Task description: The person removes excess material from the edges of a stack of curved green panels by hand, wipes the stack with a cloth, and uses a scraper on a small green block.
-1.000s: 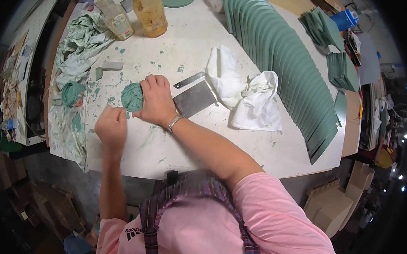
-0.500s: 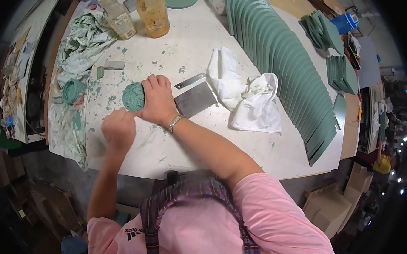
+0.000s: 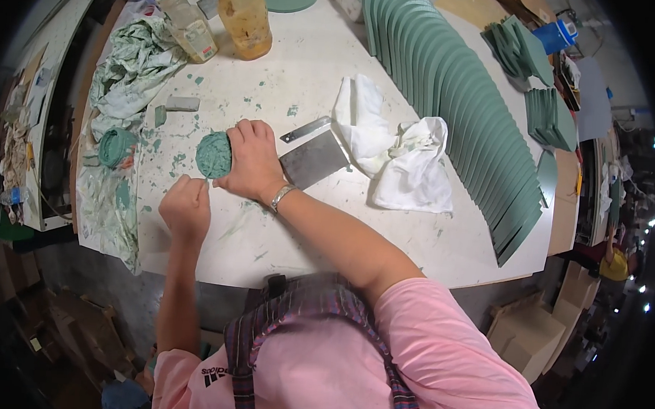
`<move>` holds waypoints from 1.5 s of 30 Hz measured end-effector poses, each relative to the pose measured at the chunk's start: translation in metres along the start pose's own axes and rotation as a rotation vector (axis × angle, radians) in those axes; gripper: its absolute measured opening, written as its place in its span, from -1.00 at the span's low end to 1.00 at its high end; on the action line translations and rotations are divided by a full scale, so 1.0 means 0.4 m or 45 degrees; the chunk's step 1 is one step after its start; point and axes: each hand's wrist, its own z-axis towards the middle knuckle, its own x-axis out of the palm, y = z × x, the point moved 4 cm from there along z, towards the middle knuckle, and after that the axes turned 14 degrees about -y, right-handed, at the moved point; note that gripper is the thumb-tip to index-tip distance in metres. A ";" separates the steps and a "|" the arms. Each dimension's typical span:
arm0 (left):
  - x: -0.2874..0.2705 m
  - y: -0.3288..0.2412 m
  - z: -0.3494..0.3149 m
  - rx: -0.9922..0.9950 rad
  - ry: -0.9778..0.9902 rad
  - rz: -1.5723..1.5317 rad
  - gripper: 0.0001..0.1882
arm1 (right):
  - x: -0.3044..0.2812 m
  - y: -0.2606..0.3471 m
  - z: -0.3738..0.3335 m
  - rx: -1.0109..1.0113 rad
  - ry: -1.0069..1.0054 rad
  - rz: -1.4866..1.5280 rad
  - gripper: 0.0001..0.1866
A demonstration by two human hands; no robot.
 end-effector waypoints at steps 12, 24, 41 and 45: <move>0.054 0.124 -0.064 -1.358 0.080 -0.830 -0.92 | -0.001 -0.010 -0.005 -0.038 -0.053 0.015 -0.12; -0.017 0.020 -0.001 -0.044 -0.093 0.068 -0.92 | -0.007 -0.006 0.001 -0.022 -0.036 0.002 -0.11; -0.079 0.044 -0.053 0.418 0.093 0.121 -0.83 | -0.003 -0.005 -0.001 -0.024 -0.081 0.007 -0.15; -0.014 0.089 -0.070 -0.591 0.097 -0.361 -0.91 | -0.001 -0.007 -0.002 -0.038 -0.099 -0.013 -0.12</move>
